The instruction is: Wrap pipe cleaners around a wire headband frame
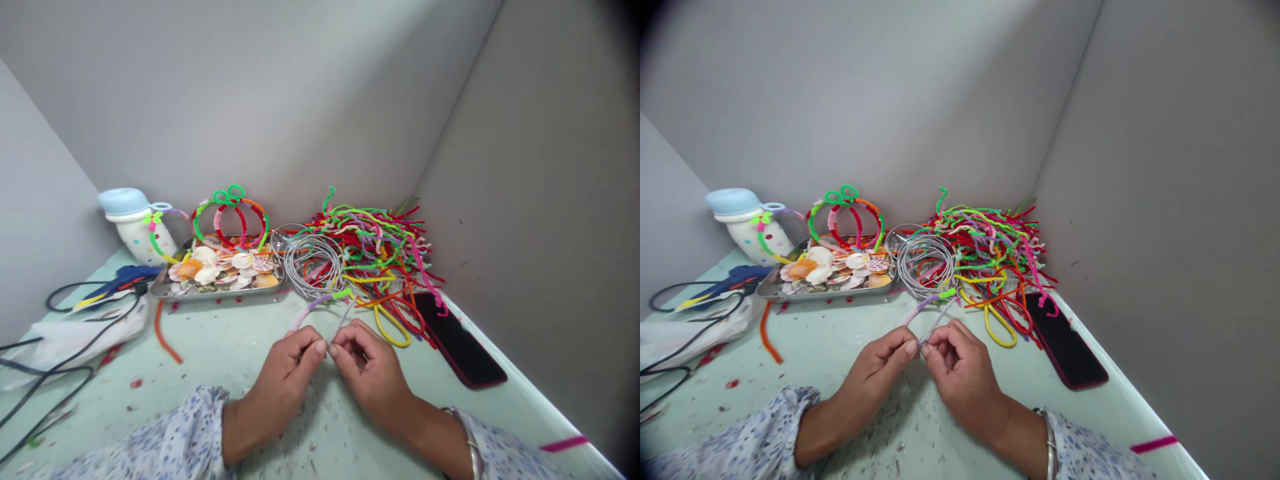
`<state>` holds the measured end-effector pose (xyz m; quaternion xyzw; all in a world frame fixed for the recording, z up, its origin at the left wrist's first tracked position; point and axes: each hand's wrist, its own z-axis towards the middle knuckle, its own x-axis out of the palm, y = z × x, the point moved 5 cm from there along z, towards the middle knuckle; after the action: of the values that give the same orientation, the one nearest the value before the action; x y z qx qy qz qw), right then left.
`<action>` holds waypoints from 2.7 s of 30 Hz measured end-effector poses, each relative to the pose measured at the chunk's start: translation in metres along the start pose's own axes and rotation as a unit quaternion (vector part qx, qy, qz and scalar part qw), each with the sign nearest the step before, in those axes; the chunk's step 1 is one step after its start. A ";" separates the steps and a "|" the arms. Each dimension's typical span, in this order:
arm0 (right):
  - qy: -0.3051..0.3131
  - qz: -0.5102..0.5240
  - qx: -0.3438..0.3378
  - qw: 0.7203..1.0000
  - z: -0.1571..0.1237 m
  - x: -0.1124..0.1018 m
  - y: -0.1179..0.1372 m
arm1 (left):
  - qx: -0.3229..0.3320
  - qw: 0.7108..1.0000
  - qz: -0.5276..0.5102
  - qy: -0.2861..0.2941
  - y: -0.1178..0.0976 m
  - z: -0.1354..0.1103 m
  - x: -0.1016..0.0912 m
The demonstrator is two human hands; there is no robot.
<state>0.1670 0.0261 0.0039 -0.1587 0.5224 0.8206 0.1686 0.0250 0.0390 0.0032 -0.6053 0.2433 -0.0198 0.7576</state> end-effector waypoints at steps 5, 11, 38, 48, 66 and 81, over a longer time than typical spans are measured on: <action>0.006 0.017 -0.005 1.000 0.001 0.000 0.004 | 0.009 1.000 0.019 -0.020 -0.006 -0.001 0.000; 0.032 0.075 0.031 0.996 0.001 0.002 0.001 | 0.039 0.997 0.052 -0.032 -0.009 -0.002 -0.001; 0.062 0.276 0.199 0.938 0.005 0.006 -0.016 | 0.023 0.998 0.045 -0.031 -0.004 0.004 -0.002; 0.070 0.301 0.204 0.929 0.005 0.009 -0.019 | -0.004 1.000 0.005 -0.028 -0.003 0.006 -0.003; 0.080 0.283 0.211 0.932 0.006 0.010 -0.017 | -0.003 1.000 0.002 -0.029 -0.006 0.003 -0.002; -0.037 0.263 0.152 0.952 0.006 -0.003 -0.014 | 0.019 0.998 0.032 -0.045 -0.006 0.003 -0.005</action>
<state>0.1752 0.0369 -0.0041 0.0421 0.6574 0.7523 -0.0125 0.0234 0.0415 0.0108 -0.5831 0.2272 0.0270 0.7795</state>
